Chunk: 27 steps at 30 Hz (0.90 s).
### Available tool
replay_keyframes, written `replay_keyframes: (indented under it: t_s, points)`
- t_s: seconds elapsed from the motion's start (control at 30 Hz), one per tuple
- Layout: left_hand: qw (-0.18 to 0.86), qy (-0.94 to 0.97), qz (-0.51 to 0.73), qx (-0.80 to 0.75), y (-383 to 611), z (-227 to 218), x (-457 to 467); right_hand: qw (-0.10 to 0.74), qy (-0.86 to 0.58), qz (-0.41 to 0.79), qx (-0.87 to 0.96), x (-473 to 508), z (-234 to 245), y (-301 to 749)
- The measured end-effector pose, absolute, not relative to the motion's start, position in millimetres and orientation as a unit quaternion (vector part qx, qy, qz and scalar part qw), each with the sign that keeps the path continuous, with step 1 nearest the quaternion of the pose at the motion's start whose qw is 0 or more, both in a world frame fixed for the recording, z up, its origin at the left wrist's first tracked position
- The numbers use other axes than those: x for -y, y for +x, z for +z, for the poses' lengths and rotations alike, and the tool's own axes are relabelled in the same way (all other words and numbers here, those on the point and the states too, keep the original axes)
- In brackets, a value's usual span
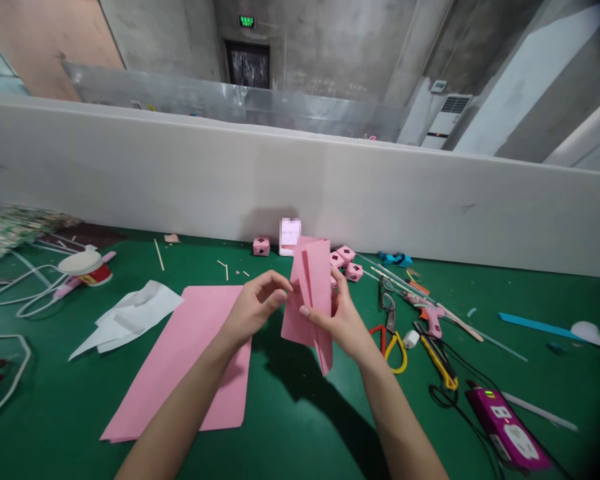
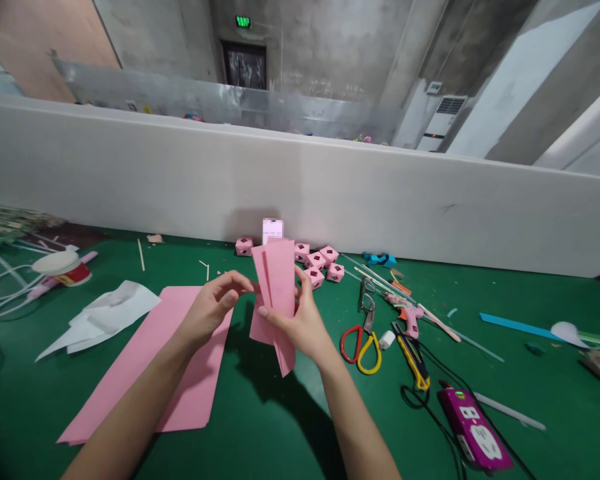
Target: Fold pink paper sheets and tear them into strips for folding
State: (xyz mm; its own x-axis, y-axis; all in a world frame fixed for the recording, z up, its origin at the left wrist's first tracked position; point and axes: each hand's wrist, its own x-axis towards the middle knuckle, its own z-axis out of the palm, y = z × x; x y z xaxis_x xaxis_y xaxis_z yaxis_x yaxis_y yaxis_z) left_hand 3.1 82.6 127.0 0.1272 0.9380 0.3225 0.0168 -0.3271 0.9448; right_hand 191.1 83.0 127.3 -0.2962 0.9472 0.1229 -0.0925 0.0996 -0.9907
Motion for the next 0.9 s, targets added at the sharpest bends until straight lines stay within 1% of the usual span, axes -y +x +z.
replay_keyframes:
  t_s: [0.17,0.27,0.33,0.43,0.5,0.57,0.67,0.8,0.9]
  points:
    - [0.43,0.578,0.548,-0.426,15.3,124.7,-82.4,0.449,-0.378,0.538,0.605,-80.5,121.5,180.0]
    - [0.444,0.558,0.568,-0.411,13.5,123.8,-85.5,0.453,-0.392,0.546,0.586,-82.8,118.5,179.8]
    - [0.447,0.532,0.587,-0.416,5.3,124.3,-88.7,0.48,-0.397,0.551,0.555,-86.5,119.1,186.2]
    - [0.424,0.465,0.634,-0.448,-14.0,125.9,-94.9,0.549,-0.407,0.531,0.501,-94.6,123.6,204.2]
    - [0.41,0.441,0.648,-0.466,-28.5,127.5,-98.5,0.567,-0.428,0.524,0.47,-101.0,126.3,218.7]
    - [0.394,0.458,0.623,-0.497,-42.6,128.6,-100.4,0.553,-0.44,0.544,0.453,-107.2,125.8,231.8]
    - [0.365,0.525,0.528,-0.559,-61.1,124.3,-100.4,0.497,-0.434,0.604,0.448,-113.2,115.0,242.4]
    - [0.375,0.537,0.426,-0.624,-77.7,105.3,-99.7,0.409,-0.477,0.647,0.432,-112.2,82.5,234.0]
    - [0.399,0.519,0.406,-0.638,-80.9,94.1,-98.6,0.337,-0.506,0.653,0.451,-109.3,53.0,215.6]
